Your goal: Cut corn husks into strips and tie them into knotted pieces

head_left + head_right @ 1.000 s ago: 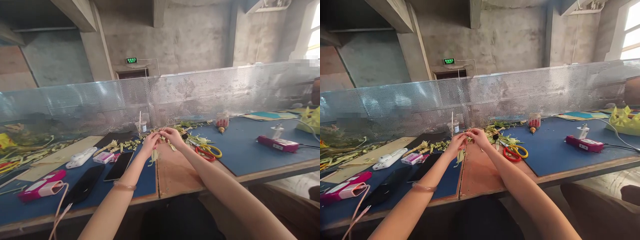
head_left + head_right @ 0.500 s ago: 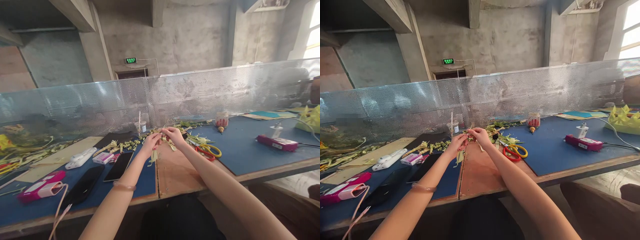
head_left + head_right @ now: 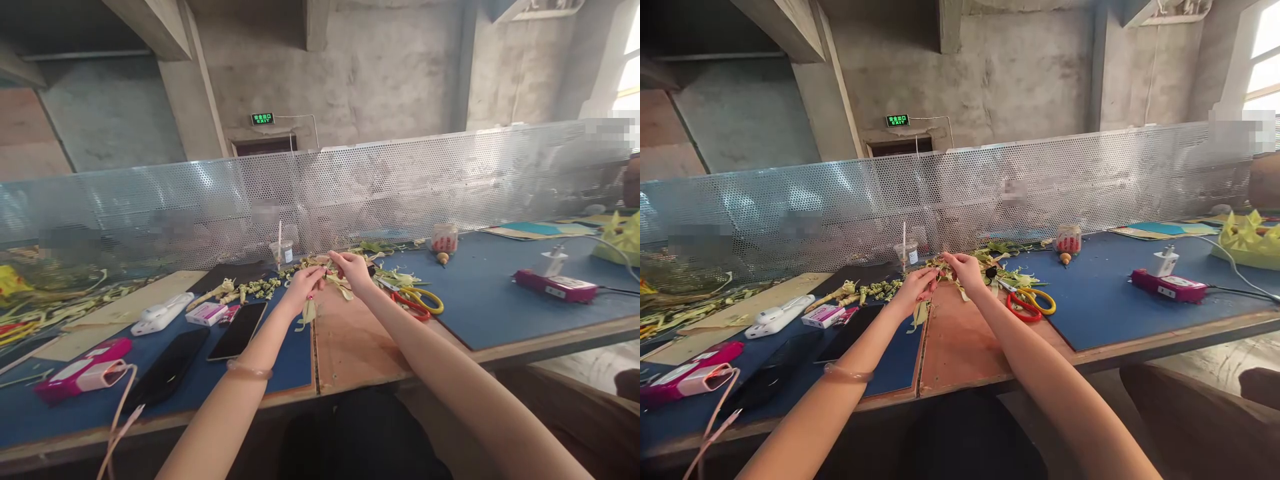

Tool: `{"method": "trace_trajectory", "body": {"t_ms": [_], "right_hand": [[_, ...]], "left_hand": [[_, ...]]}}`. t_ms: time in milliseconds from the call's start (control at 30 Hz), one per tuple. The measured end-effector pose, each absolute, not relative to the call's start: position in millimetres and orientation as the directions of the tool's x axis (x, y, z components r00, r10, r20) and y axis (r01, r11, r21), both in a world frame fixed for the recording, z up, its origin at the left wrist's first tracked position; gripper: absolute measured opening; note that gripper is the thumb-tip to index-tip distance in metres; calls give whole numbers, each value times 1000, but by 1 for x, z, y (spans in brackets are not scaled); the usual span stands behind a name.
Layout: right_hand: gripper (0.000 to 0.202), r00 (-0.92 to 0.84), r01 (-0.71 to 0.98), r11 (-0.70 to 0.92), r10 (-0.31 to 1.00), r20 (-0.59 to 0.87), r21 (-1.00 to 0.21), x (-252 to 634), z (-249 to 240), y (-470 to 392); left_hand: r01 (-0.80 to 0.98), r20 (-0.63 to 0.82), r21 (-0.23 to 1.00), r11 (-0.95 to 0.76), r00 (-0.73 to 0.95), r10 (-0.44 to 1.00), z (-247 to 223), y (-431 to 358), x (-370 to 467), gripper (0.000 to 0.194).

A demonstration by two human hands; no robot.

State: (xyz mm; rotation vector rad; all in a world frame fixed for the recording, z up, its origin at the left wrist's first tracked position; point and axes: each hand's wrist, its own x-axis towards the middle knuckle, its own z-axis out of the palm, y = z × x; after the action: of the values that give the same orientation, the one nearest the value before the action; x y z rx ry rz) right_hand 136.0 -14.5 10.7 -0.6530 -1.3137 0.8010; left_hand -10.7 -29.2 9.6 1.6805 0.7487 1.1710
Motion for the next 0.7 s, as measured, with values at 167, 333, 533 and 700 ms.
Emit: {"method": "trace_trajectory", "body": {"t_ms": [167,333,533,700], "right_hand": [[42,148,-193,537,843,517,-821,141,10,-9],[44,232,-328,430,900,369,-841,147,5,1],[40,-154,-389,253,930,333,-886,142,-3,1],[27,-335,-425,257,846,414,-868,138,-3,-7]], "left_hand": [[2,350,927,-376,366,862,12,-33,-10,31],[-25,352,930,-368,357,865,11,-30,-11,31],[-81,366,930,-359,304,880,10,-28,-11,31],[-102,372,928,-358,271,888,9,-26,-13,30]]}}
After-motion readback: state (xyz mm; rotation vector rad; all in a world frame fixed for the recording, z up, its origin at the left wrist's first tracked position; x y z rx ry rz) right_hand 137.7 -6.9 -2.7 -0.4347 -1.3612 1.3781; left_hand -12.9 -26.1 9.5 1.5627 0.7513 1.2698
